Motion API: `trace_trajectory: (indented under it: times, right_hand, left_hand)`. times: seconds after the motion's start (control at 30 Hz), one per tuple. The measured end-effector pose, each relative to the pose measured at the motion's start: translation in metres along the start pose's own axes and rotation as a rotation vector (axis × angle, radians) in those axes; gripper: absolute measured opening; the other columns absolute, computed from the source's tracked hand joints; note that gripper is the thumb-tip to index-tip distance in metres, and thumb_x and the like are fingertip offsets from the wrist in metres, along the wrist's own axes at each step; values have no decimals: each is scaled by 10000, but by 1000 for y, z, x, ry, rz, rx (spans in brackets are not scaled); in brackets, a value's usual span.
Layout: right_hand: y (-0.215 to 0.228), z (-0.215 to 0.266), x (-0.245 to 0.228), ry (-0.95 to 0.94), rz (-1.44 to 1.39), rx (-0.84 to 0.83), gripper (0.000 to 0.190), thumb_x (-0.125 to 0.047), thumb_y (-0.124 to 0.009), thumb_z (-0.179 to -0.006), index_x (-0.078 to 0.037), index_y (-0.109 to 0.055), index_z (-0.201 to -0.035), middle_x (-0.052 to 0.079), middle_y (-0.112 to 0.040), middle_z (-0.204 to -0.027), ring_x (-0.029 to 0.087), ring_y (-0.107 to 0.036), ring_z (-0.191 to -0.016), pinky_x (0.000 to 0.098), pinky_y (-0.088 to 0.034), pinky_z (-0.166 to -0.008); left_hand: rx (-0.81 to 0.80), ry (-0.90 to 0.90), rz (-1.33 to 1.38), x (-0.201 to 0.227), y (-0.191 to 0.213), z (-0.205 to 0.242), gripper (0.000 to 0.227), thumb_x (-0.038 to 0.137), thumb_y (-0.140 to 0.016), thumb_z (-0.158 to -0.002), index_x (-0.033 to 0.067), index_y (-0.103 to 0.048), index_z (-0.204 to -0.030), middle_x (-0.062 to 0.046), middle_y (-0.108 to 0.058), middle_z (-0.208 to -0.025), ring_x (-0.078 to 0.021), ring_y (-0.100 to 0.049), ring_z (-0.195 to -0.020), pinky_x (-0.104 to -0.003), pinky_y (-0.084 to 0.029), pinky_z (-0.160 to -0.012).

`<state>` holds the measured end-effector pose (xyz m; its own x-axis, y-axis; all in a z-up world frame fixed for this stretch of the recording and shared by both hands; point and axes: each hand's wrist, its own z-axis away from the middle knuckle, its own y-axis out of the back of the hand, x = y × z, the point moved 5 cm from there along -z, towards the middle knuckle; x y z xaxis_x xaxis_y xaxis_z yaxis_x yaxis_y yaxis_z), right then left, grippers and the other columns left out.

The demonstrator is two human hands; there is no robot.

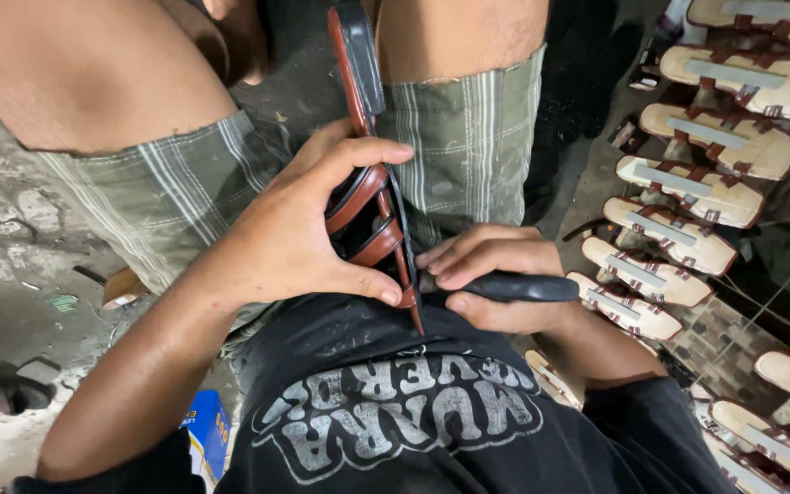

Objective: The person sits on the floor and uses a knife to trim excess material from the edges of brown sandals. They repeatedly pick up sandals, trim the edges, and place them back on the floor.

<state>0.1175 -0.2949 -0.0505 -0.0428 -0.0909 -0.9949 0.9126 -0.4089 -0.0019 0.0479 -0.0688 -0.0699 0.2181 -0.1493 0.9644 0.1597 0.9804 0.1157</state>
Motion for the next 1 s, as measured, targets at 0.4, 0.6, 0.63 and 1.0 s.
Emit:
trace_trajectory:
  times: [0.4, 0.6, 0.63, 1.0]
  right_hand:
    - [6, -24, -12, 29, -46, -112, 134, -19, -794, -849, -20, -729, -966, 128, -745, -975, 295, -770, -989, 419, -633, -950]
    - [4, -27, -14, 58, -44, -106, 134, -32, -798, -855, -29, -725, -968, 126, -744, -979, 285, -772, -982, 395, -640, -932]
    - [4, -28, -13, 70, -39, -113, 130, -36, -797, -857, -34, -727, -965, 124, -743, -978, 285, -772, -984, 388, -640, -924]
    - [7, -34, -9, 1, -81, -132, 126, -56, -805, -854, -49, -735, -959, 109, -754, -983, 235, -776, -951, 343, -638, -902]
  left_hand:
    - [-44, 57, -70, 14, -10, -4, 1119, 403, -1017, -542, 325, -439, -1497, -208, -278, -1578, -430, -394, -1446, -484, -448, -1113]
    - [-19, -23, -117, 25, -3, 1, 1023, 423, -980, -608, 348, -483, -1500, -178, -333, -1568, -392, -458, -1451, -473, -484, -1138]
    - [-19, -15, -121, 25, -2, 1, 1024, 430, -980, -599, 338, -486, -1492, -178, -339, -1552, -394, -458, -1438, -484, -476, -1129]
    - [-48, -100, -165, 26, -7, 1, 864, 404, -966, -676, 321, -578, -1443, -164, -393, -1513, -392, -464, -1414, -490, -481, -1136]
